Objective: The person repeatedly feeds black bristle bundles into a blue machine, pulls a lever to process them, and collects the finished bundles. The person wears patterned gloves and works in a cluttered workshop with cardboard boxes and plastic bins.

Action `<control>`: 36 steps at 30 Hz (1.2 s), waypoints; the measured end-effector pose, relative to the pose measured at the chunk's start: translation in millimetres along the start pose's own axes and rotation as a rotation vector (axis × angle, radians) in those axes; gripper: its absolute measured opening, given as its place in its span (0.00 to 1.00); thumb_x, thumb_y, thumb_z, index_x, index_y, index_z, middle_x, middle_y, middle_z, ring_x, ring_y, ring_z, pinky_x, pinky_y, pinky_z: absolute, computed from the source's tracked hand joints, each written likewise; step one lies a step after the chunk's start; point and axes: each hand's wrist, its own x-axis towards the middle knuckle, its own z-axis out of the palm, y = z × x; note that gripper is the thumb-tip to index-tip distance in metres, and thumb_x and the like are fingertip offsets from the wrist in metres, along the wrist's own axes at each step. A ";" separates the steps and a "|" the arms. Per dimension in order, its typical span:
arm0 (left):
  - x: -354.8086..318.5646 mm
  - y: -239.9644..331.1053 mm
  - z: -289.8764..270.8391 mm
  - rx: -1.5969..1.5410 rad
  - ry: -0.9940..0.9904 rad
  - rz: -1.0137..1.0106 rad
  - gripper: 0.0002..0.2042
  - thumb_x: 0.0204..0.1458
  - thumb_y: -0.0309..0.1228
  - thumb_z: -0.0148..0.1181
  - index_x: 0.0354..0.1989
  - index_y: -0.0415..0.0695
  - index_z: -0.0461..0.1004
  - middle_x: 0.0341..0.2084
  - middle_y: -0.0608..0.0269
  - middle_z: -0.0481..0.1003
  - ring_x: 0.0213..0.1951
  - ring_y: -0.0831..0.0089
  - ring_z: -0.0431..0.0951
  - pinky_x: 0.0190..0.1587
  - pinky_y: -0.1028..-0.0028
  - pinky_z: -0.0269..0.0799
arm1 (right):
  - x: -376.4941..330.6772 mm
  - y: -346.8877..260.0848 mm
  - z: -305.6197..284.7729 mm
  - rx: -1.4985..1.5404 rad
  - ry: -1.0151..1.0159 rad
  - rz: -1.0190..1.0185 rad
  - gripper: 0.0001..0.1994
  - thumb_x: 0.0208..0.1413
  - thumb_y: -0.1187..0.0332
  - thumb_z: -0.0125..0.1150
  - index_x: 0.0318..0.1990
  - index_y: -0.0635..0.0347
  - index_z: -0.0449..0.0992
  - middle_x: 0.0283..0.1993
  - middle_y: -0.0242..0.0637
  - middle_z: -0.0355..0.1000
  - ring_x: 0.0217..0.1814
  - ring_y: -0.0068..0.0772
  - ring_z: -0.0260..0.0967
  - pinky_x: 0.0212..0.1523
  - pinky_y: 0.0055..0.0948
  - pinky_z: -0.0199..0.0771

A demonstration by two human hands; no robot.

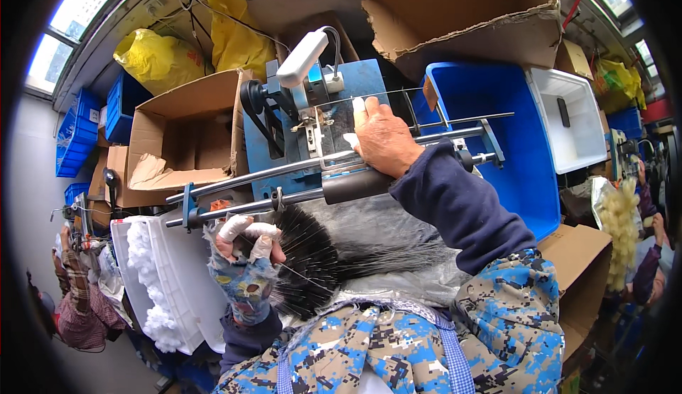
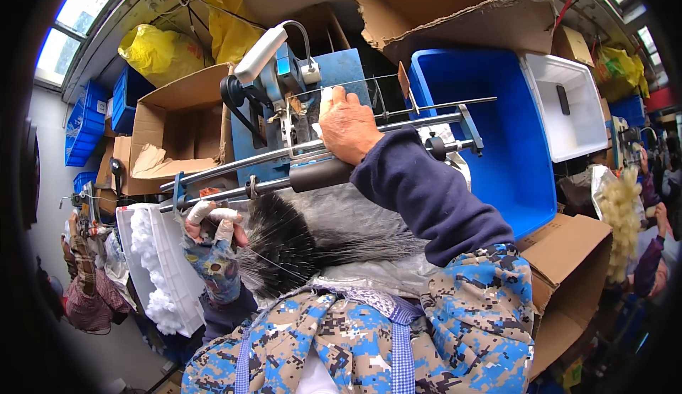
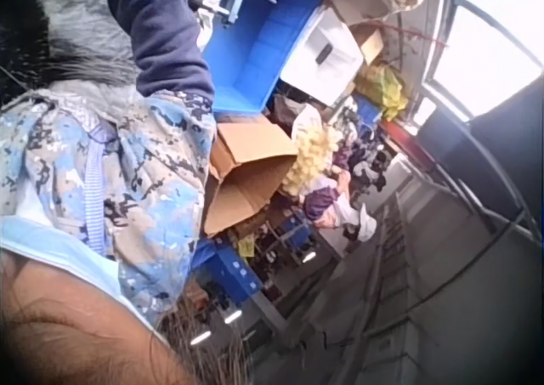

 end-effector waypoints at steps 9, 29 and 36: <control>5.0 -1.1 16.9 -0.100 -0.107 0.004 0.17 0.51 0.20 0.54 0.50 0.41 0.63 0.31 0.51 0.75 0.22 0.75 0.74 0.19 0.82 0.67 | 15.7 49.0 -32.5 -0.328 0.190 0.015 0.07 0.45 0.70 0.56 0.34 0.59 0.74 0.38 0.38 0.68 0.46 0.39 0.61 0.44 0.38 0.58; -8.4 9.4 -10.0 0.349 -0.176 -0.077 0.17 0.44 0.31 0.64 0.43 0.40 0.71 0.30 0.61 0.74 0.32 0.73 0.74 0.36 0.75 0.70 | -75.4 -57.6 -52.3 1.095 0.018 -0.368 0.11 0.47 0.78 0.56 0.41 0.62 0.69 0.29 0.48 0.71 0.30 0.50 0.71 0.30 0.36 0.70; -6.0 -78.3 -53.8 1.353 -0.811 0.043 0.24 0.40 0.34 0.65 0.47 0.38 0.68 0.35 0.54 0.75 0.37 0.52 0.74 0.39 0.63 0.71 | 18.0 -1.9 -21.7 -0.051 0.219 -0.104 0.05 0.45 0.74 0.52 0.31 0.58 0.73 0.33 0.44 0.66 0.36 0.42 0.67 0.33 0.38 0.67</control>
